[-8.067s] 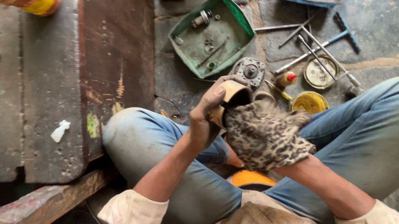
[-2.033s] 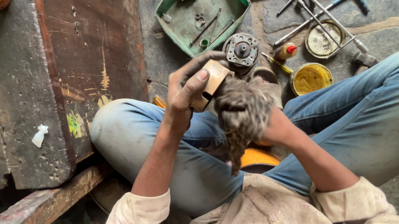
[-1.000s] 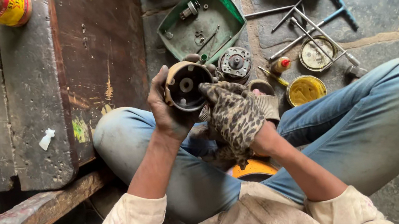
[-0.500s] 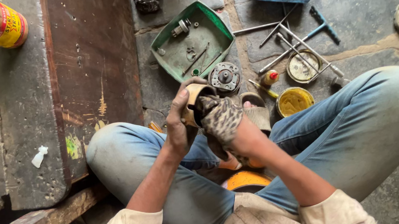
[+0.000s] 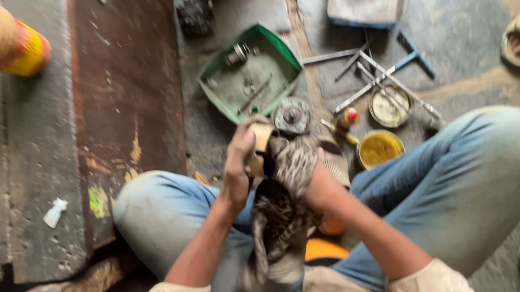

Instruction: The person sits on the workshop floor and works on a small engine starter-like component held in their lap. They disassemble and reposition parts of the housing by hand, use a green-handled screwdriver-like tool to work inside the housing, and wipe the part with a rag.

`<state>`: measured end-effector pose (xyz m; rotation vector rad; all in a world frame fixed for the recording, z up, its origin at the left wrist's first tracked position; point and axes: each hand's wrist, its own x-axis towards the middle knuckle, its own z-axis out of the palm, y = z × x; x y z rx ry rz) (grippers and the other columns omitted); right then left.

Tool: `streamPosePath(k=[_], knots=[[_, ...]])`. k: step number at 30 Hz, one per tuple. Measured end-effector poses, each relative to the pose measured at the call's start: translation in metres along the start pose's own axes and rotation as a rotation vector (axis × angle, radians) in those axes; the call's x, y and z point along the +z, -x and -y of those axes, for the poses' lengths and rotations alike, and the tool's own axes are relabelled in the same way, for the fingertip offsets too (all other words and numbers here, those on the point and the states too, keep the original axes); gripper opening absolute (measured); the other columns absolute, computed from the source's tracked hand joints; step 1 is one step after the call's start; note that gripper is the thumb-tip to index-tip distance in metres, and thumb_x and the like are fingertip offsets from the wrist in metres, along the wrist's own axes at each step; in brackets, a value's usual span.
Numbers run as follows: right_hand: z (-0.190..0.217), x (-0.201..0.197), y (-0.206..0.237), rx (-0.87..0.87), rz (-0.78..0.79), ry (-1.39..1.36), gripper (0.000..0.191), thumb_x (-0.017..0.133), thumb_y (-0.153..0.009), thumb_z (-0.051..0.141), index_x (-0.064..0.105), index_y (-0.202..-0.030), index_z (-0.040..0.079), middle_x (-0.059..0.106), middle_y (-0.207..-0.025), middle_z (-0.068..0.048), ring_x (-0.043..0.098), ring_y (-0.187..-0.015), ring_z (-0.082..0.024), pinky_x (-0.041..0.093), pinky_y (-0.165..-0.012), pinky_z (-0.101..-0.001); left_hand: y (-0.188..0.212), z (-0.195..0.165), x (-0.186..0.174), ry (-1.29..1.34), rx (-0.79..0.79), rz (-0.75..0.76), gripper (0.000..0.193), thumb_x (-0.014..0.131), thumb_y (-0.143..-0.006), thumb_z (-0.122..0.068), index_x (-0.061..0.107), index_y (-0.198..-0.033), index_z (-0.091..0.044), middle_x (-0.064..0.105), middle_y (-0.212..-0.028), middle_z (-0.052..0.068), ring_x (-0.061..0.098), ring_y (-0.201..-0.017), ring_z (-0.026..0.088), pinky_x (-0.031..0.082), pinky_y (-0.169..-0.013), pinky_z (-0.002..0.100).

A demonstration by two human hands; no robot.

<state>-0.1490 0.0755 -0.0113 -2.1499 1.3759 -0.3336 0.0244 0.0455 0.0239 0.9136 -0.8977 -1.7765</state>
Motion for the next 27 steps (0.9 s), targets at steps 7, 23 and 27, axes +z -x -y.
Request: streamPosePath(k=[7, 23, 27], knots=[[0.03, 0.002, 0.009, 0.437, 0.129, -0.152, 0.04, 0.064, -0.086, 0.024, 0.065, -0.124, 0.014, 0.068, -0.115, -0.014, 0.064, -0.106, -0.035, 0.051, -0.09, -0.0469, 0.003, -0.007, 0.002, -0.272, 0.152, 0.009, 0.041, 0.052, -0.103, -0.037, 0.055, -0.13, -0.006, 0.064, -0.106, 0.004, 0.061, -0.097, 0.01, 0.052, -0.086, 0.025], [-0.028, 0.063, -0.001, -0.053, -0.052, 0.031, 0.026, 0.065, -0.09, 0.019, 0.069, -0.115, 0.014, 0.072, -0.112, -0.008, 0.069, -0.1, -0.026, 0.057, -0.082, -0.0405, 0.006, -0.01, 0.003, -0.307, 0.061, -0.072, 0.043, 0.052, -0.098, -0.039, 0.056, -0.128, -0.009, 0.057, -0.095, 0.006, 0.053, -0.084, 0.013, 0.043, -0.071, 0.025], [-0.037, 0.035, 0.012, 0.083, 0.061, -0.395, 0.029, 0.065, -0.087, 0.02, 0.069, -0.114, 0.013, 0.072, -0.111, -0.009, 0.068, -0.1, -0.028, 0.056, -0.082, -0.0422, 0.001, -0.019, 0.005, -0.324, 0.114, -0.031, 0.044, 0.053, -0.095, -0.038, 0.055, -0.127, -0.009, 0.061, -0.099, 0.006, 0.058, -0.089, 0.014, 0.048, -0.077, 0.027]])
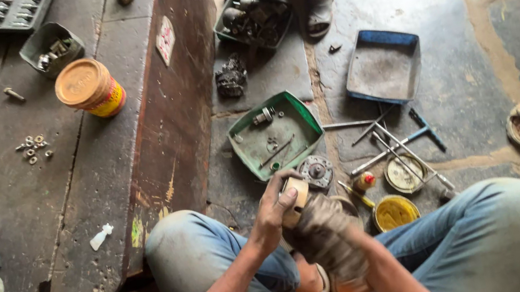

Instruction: The person sits on the workshop floor and works on a small engine starter-like component held in their lap. They disassemble and reposition parts of the housing by hand, use a green-handled screwdriver-like tool to work inside the housing, and wipe the part with a rag.

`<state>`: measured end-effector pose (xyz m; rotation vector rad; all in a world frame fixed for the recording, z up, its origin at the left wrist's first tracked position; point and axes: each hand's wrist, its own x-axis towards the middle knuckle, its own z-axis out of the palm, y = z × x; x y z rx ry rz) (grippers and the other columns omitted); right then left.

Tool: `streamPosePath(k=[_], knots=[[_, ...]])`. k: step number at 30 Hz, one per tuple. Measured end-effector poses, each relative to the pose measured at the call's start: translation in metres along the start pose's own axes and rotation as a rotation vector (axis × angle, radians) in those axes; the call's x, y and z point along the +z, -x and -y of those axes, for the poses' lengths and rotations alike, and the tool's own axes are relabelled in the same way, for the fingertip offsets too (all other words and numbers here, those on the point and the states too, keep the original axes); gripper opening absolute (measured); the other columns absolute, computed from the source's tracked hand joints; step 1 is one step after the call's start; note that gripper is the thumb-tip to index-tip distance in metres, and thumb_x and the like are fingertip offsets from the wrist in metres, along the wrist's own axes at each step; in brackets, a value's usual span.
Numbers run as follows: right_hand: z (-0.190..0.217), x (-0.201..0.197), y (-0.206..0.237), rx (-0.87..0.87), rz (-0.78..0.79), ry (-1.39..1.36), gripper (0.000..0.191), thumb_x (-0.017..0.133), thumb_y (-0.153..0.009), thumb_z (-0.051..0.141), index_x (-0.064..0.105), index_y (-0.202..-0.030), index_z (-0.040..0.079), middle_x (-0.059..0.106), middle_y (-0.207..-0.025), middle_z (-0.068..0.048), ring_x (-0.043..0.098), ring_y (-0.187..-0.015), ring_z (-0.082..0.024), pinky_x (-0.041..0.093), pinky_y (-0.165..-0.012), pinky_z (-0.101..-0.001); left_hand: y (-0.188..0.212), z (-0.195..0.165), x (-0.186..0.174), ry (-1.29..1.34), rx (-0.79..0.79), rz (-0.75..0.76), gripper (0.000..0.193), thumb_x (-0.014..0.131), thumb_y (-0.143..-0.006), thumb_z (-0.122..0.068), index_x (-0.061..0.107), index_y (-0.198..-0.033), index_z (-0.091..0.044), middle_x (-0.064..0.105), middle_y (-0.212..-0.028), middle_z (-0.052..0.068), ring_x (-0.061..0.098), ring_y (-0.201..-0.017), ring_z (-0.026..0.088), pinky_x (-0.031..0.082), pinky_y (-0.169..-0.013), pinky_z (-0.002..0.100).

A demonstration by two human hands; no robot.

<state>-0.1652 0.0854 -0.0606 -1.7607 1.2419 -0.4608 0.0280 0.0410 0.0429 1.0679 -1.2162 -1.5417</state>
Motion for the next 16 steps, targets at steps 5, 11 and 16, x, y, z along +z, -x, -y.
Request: streamPosePath(k=[5, 11, 16], knots=[[0.016, -0.008, -0.016, 0.046, -0.054, 0.021, 0.032, 0.065, -0.083, 0.02, 0.069, -0.113, 0.013, 0.072, -0.11, -0.011, 0.068, -0.099, -0.031, 0.054, -0.082, -0.0442, -0.002, -0.007, 0.006, -0.009, 0.002, -0.017, 0.044, 0.053, -0.092, -0.036, 0.057, -0.126, -0.008, 0.062, -0.106, 0.009, 0.058, -0.098, 0.019, 0.047, -0.088, 0.031], [0.048, 0.023, -0.016, -0.309, -0.341, 0.396, 0.037, 0.063, -0.078, 0.02, 0.068, -0.113, 0.009, 0.072, -0.107, -0.014, 0.068, -0.097, -0.033, 0.054, -0.08, -0.0452, 0.008, 0.008, -0.006, -0.213, 0.163, -0.068, 0.043, 0.053, -0.096, -0.036, 0.058, -0.127, -0.007, 0.062, -0.122, 0.013, 0.059, -0.118, 0.024, 0.043, -0.107, 0.034], [0.033, -0.01, -0.031, -0.139, 0.285, 0.949, 0.036, 0.059, -0.097, 0.037, 0.06, -0.123, 0.012, 0.065, -0.114, -0.011, 0.062, -0.104, -0.032, 0.049, -0.085, -0.045, 0.003, 0.008, 0.001, -0.015, 0.264, 0.016, 0.048, 0.056, -0.092, -0.038, 0.056, -0.13, -0.008, 0.058, -0.129, 0.012, 0.054, -0.125, 0.024, 0.041, -0.111, 0.037]])
